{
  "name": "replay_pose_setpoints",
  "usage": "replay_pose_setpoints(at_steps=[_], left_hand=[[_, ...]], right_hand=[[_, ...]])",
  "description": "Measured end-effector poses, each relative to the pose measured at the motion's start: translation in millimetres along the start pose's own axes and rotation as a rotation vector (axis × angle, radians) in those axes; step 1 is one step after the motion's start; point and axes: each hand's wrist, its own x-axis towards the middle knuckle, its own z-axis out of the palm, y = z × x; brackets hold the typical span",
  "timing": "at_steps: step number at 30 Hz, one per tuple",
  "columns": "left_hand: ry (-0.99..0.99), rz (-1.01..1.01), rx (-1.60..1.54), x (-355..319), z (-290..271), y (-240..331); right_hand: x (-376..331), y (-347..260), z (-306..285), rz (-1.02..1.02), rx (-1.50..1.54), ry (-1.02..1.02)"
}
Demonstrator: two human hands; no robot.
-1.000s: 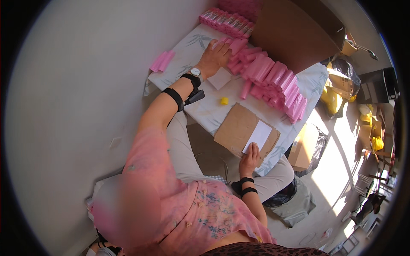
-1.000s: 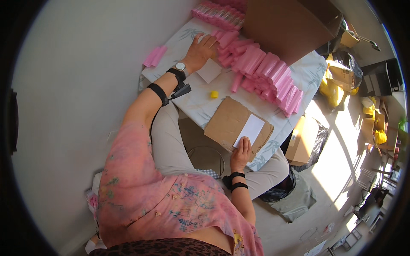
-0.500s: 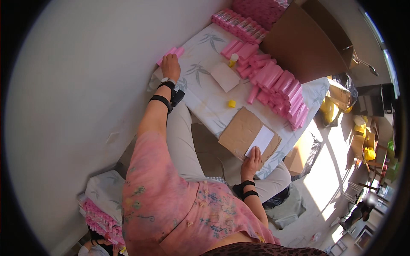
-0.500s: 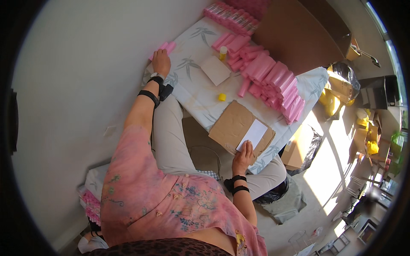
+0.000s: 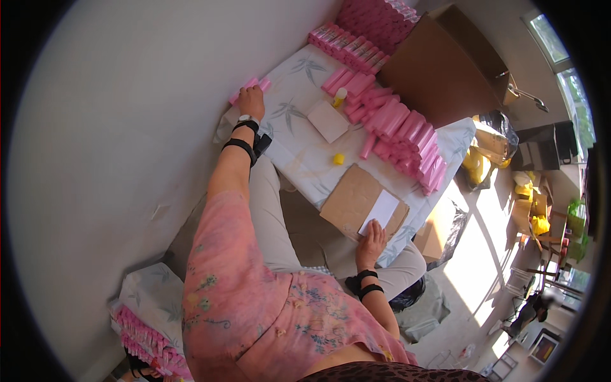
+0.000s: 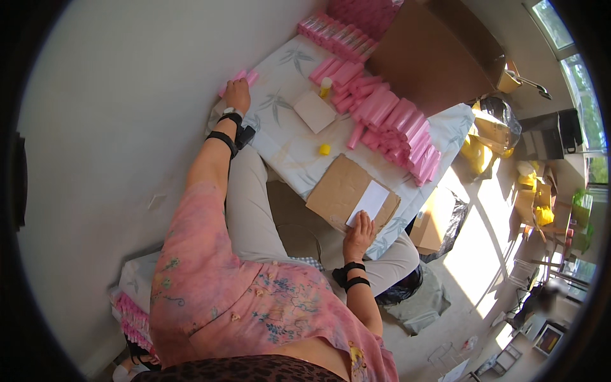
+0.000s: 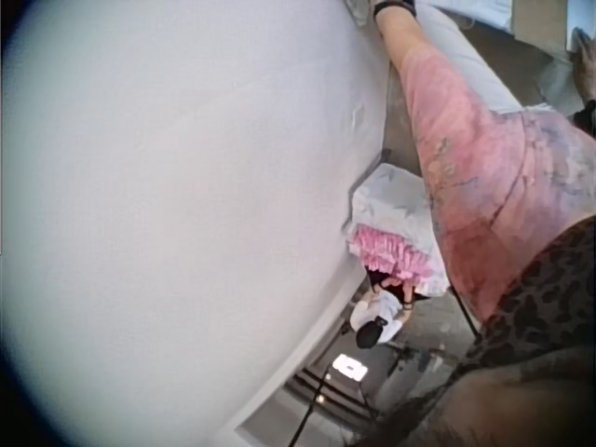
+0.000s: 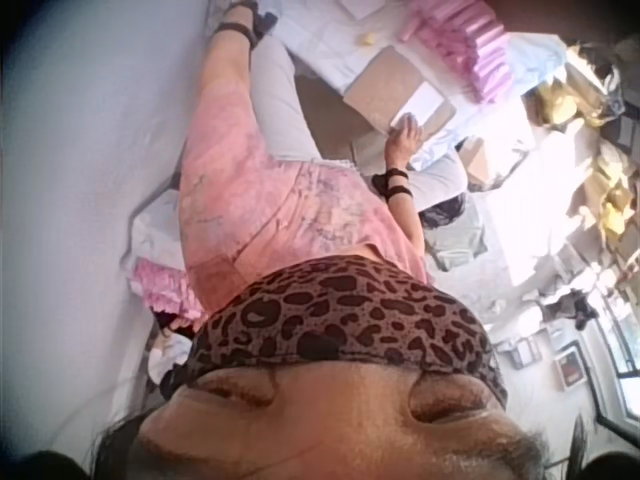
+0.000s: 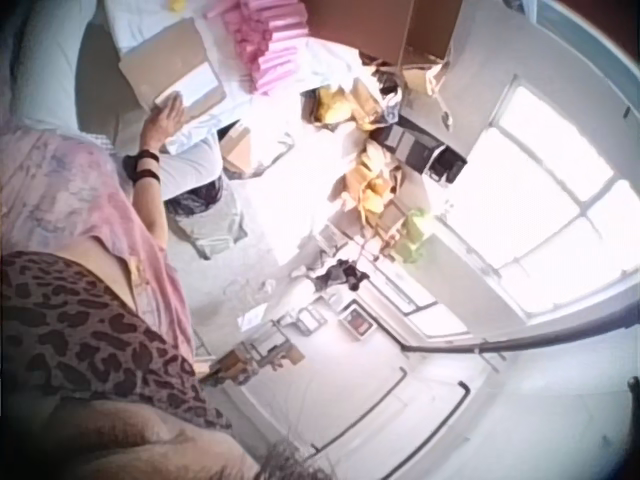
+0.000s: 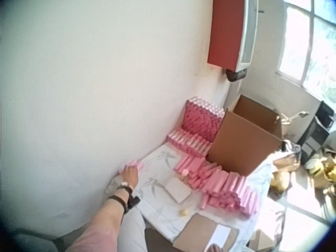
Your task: Applying adhesive labels to small plastic bottles.
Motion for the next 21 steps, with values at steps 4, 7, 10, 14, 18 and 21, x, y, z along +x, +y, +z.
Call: replay_pose_setpoints(at_steps=[4,7,10,14,18,21], left_hand=[[-0.148,0.034,-0.053,-18.9,-17.0,29.9],[-0.166,0.122,-0.056,-44.6,-29.7,28.9],[-0.293,0.095,-0.261,-69.5,-59.0,51.4],[-0.704,-0.264,-1.291,-109.5,-100.9,68.1],[-0.985,-0.293,-1.972,-160.1,-172.3,114.4],[-1.114,-0.279,-2.111,-189.8,-219.7,135.2]], right_hand=[[-1.4,0.7,-5.0,0.015,-0.021,0.013],[6.1,-3.1,-6.8,-0.001,-0.020,0.018],[6.1,4.7,-10.0,-0.040,-0.040,0.024],[5.7,-2.8,-15.6,-0.003,-0.030,0.057],[0.7,7.3,-12.1,0.006,-0.059,0.071],[5.4,12.4,-10.6,0.014,-0.009,0.053]])
